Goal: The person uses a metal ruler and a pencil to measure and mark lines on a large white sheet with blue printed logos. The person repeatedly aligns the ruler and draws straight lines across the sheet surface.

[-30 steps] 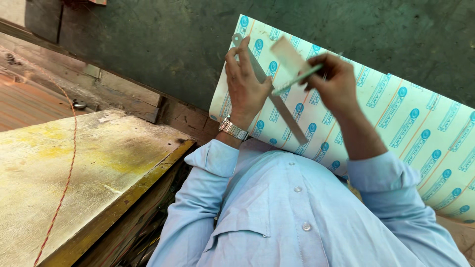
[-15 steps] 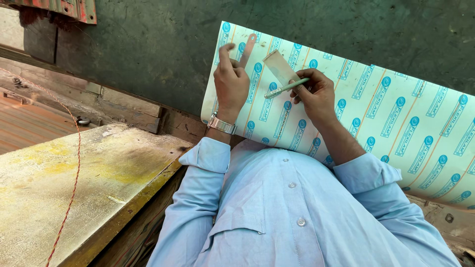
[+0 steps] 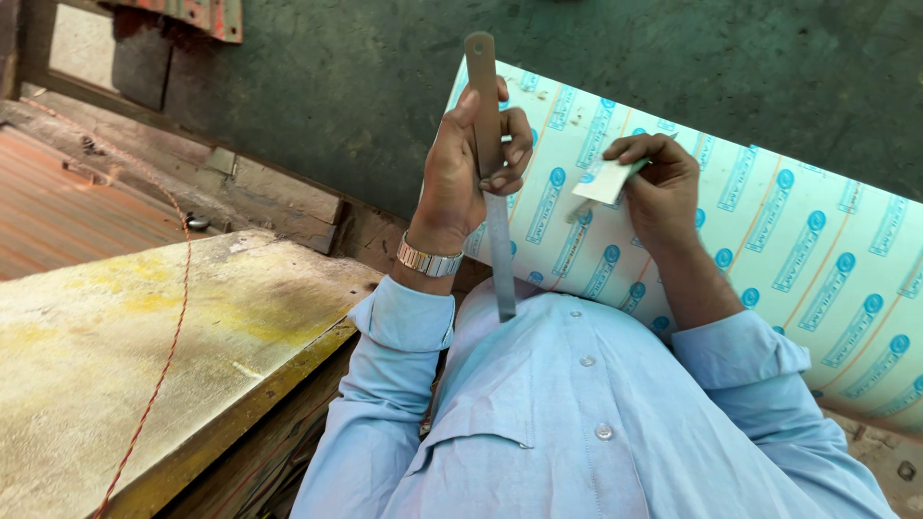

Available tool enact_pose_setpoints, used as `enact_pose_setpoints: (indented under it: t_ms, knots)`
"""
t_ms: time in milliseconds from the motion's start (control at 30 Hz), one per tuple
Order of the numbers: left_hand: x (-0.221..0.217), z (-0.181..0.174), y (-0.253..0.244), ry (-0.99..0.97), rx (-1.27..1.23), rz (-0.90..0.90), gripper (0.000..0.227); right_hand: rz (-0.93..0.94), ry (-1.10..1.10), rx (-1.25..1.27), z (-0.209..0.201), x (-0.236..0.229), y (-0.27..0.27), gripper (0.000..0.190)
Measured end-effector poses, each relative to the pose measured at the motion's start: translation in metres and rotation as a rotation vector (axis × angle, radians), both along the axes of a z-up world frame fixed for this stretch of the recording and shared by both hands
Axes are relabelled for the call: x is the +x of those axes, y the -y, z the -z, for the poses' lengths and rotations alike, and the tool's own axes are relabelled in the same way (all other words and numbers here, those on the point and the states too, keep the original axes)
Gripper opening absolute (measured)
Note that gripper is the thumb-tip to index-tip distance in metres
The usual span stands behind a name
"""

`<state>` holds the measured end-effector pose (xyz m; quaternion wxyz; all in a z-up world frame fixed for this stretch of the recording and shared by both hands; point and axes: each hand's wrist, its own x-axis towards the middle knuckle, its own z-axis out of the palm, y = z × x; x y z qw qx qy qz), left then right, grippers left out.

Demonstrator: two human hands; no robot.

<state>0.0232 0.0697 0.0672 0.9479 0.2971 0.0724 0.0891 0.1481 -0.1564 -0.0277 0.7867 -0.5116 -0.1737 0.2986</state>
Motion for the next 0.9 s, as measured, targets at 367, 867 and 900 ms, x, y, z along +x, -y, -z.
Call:
enact_pose_setpoints:
  t_ms: [367,867,900]
  knots:
    - [-0.005,0.023,0.024,-0.335,0.181,-0.21,0.03,-0.124,-0.099,0.118,-0.005,0.002,0.022,0.019]
    - [-0.074,0.03,0.072,-0.479,0.039,0.216,0.061,-0.254,0.783,-0.344,-0.052,-0.029,0.013,0.028]
    - [-0.074,0.029,0.072,-0.456,0.141,0.219,0.064,-0.264,0.798,-0.351,-0.052,-0.03,0.012,0.027]
